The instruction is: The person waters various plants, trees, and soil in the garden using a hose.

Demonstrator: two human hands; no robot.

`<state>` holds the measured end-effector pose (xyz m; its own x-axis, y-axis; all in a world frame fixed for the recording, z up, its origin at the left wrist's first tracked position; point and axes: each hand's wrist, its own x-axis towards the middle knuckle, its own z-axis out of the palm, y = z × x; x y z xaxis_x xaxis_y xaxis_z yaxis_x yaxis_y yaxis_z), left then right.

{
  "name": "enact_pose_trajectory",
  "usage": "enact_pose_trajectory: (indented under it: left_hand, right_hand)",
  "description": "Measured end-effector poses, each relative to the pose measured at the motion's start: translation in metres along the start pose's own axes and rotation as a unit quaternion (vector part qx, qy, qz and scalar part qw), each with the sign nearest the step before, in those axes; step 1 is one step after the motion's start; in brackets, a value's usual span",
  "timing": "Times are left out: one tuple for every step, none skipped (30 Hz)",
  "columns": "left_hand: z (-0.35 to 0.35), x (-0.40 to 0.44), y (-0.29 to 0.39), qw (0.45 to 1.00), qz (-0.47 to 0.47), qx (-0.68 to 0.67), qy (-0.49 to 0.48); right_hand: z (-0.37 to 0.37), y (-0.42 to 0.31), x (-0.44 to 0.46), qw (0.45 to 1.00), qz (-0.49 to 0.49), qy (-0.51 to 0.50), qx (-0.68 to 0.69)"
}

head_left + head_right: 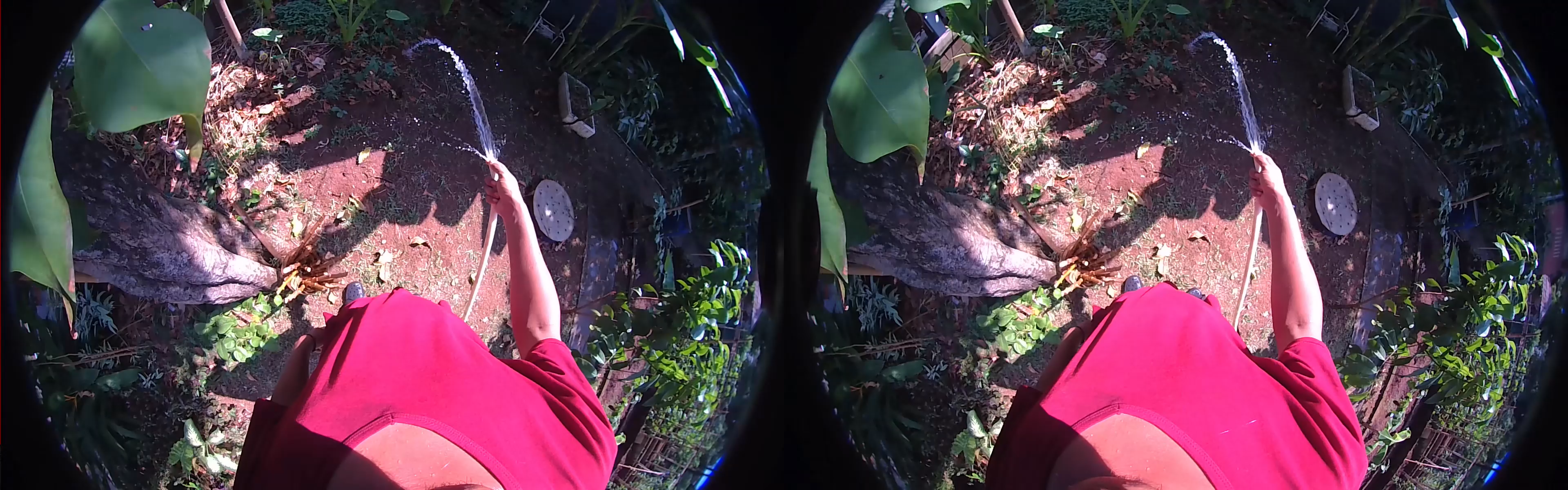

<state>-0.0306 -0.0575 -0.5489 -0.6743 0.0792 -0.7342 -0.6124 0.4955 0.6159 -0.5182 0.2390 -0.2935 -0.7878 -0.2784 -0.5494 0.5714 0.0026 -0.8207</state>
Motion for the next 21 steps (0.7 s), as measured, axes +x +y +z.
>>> enact_pose_trajectory:
  left_hand:
    - [0.0003, -0.0003, -0.0006, 1.0, -0.001, -0.001, -0.001]
    - [0.0008, -0.0007, -0.001, 1.0, -0.001, -0.002, -0.002]
    - [0.0011, -0.0008, -0.0012, 1.0, -0.001, -0.003, -0.002]
    - [0.0014, -0.0009, -0.0012, 1.0, -0.002, -0.004, -0.002]
    - [0.0017, -0.0015, -0.0016, 1.0, -0.002, -0.006, -0.002]
    - [0.0021, -0.0022, -0.0021, 1.0, -0.003, -0.008, -0.002]
    - [0.0022, -0.0026, -0.003, 1.0, -0.003, -0.009, -0.002]
    - [0.0026, -0.0029, -0.0032, 1.0, -0.003, -0.011, -0.003]
    - [0.0029, -0.003, -0.0033, 1.0, -0.004, -0.012, -0.003]
    - [0.0032, -0.0031, -0.0033, 1.0, -0.004, -0.014, -0.003]
    - [0.0035, -0.0032, -0.0032, 1.0, -0.004, -0.015, -0.003]
    - [0.0037, -0.0033, -0.0032, 1.0, -0.004, -0.016, -0.003]
    - [0.0039, -0.0033, -0.0032, 1.0, -0.004, -0.017, -0.004]
    - [0.0037, -0.003, -0.0033, 1.0, -0.004, -0.018, -0.005]
    - [0.0034, -0.0027, -0.0032, 1.0, -0.004, -0.019, -0.005]
    - [0.0033, -0.0026, -0.0031, 1.0, -0.004, -0.02, -0.006]
    - [0.0037, -0.0025, -0.0033, 1.0, -0.004, -0.021, -0.006]
    - [0.0037, -0.0025, -0.0038, 1.0, -0.004, -0.022, -0.007]
    - [0.0039, -0.0022, -0.004, 1.0, -0.004, -0.023, -0.008]
    - [0.0038, -0.0019, -0.0044, 1.0, -0.004, -0.024, -0.008]
    - [0.0042, -0.0019, -0.0052, 1.0, -0.004, -0.025, -0.009]
  right_hand:
    - [0.0017, -0.0004, -0.001, 1.0, 0.0, 0.0, 0.0]
    - [0.0039, -0.0011, -0.0021, 1.0, 0.003, -0.005, 0.001]
    - [0.0056, -0.0017, -0.0028, 1.0, 0.006, -0.01, 0.002]
    - [0.0069, -0.0022, -0.0026, 1.0, 0.006, -0.011, 0.002]
    - [0.008, -0.0019, -0.0015, 1.0, 0.007, -0.004, 0.005]
    - [0.009, -0.0015, -0.0006, 1.0, 0.008, 0.003, 0.008]
    - [0.0097, -0.0009, -0.0002, 1.0, 0.008, 0.002, 0.008]
    - [0.0089, -0.0003, 0.0004, 1.0, 0.005, -0.005, 0.002]
    - [0.0082, 0.0002, 0.0012, 1.0, 0.002, -0.013, -0.003]
    - [0.0078, 0.0009, 0.002, 1.0, 0.002, -0.013, -0.003]
    - [0.0074, 0.0015, 0.0025, 1.0, 0.002, -0.015, -0.002]
    - [0.0071, 0.0023, 0.003, 1.0, 0.002, -0.016, 0.0]
    - [0.0065, 0.003, 0.0036, 1.0, 0.002, -0.015, 0.0]
    - [0.0067, 0.0035, 0.0036, 1.0, 0.003, -0.013, -0.001]
    - [0.0067, 0.0037, 0.0036, 1.0, 0.004, -0.011, -0.001]
    - [0.0068, 0.0038, 0.0039, 1.0, 0.004, -0.011, -0.001]
    - [0.0066, 0.004, 0.004, 1.0, 0.005, -0.012, -0.002]
    - [0.0068, 0.0044, 0.0039, 1.0, 0.005, -0.012, -0.003]
    - [0.0063, 0.0044, 0.0038, 1.0, 0.005, -0.012, -0.004]
    - [0.0057, 0.0044, 0.0037, 1.0, 0.002, -0.012, 0.0]
    - [0.0054, 0.005, 0.0037, 1.0, 0.0, -0.013, 0.003]
